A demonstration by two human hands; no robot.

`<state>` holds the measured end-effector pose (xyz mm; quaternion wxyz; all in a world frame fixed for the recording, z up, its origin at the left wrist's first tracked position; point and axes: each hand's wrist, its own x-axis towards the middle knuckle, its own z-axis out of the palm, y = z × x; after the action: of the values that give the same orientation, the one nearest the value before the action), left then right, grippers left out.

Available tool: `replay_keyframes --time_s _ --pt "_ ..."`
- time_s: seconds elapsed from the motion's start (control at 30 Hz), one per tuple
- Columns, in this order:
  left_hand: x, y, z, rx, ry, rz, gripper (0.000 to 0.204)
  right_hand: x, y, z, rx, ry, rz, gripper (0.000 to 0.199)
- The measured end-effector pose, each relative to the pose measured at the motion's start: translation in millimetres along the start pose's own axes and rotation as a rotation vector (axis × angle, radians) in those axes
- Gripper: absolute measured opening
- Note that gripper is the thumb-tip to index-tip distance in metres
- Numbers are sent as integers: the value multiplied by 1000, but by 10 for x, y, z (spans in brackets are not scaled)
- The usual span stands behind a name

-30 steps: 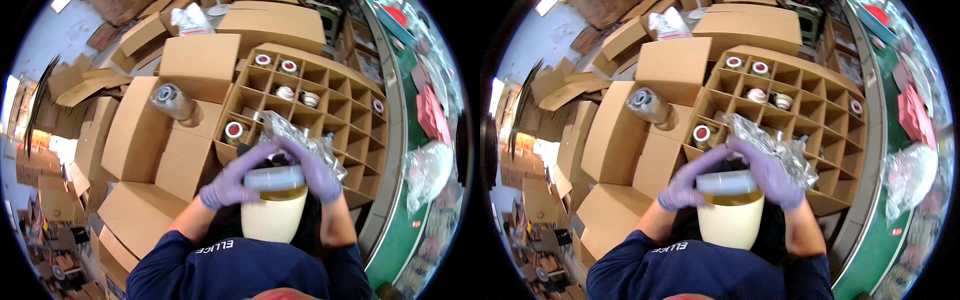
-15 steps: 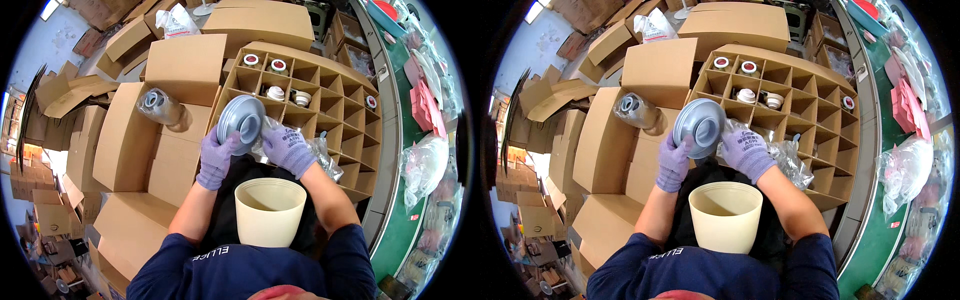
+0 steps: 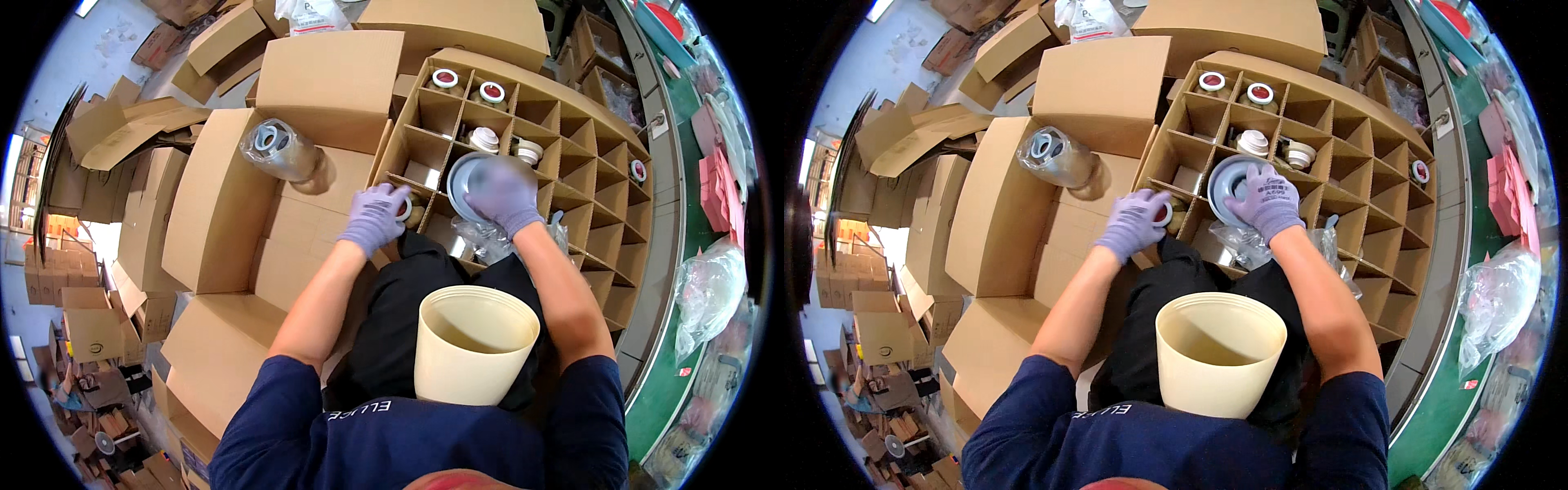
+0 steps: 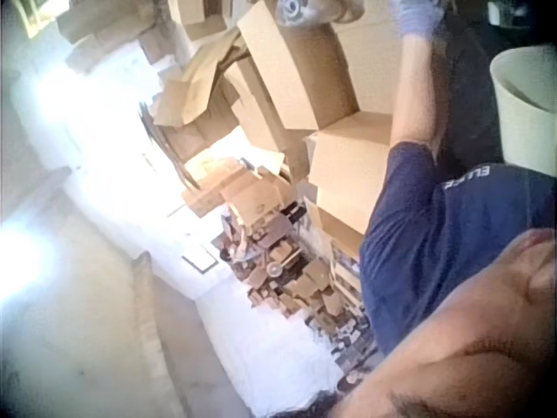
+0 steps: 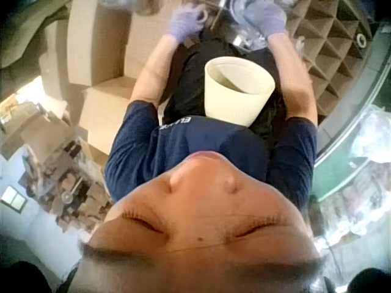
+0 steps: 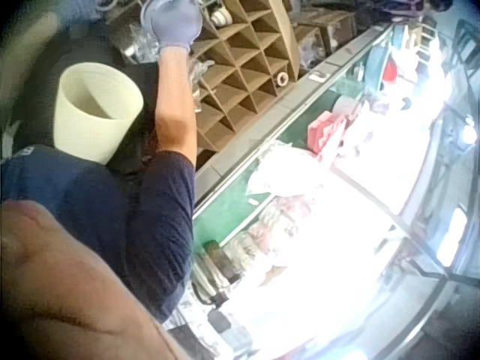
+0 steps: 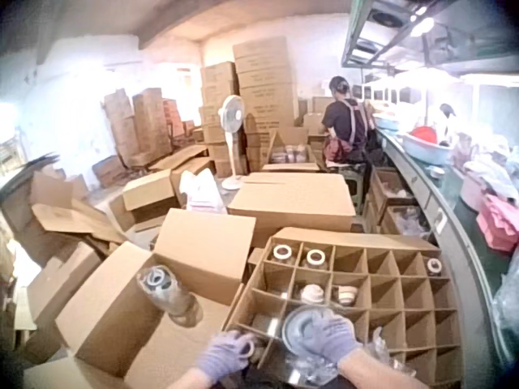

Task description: The person assembles components of a thermos by placing a glass liner into a plastic housing, securing a lid, and then placing the finished item into a plastic bag.

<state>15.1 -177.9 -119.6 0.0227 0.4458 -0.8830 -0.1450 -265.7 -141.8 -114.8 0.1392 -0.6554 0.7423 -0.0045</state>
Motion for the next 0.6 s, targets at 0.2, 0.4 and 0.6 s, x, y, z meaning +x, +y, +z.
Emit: replay_keyframes --time_s 0.2,0.4,0.6 --pt "-218 5 -504 -155 205 -70 58 -543 -276 -564 167 371 -133 78" --pt "-864 664 -1805 -949 595 -69 46 -1089 -338 -615 1446 65 -559 99" --pt "-919 1104 -1468 -827 929 233 57 -1495 -476 -956 1554 309 -386 79"
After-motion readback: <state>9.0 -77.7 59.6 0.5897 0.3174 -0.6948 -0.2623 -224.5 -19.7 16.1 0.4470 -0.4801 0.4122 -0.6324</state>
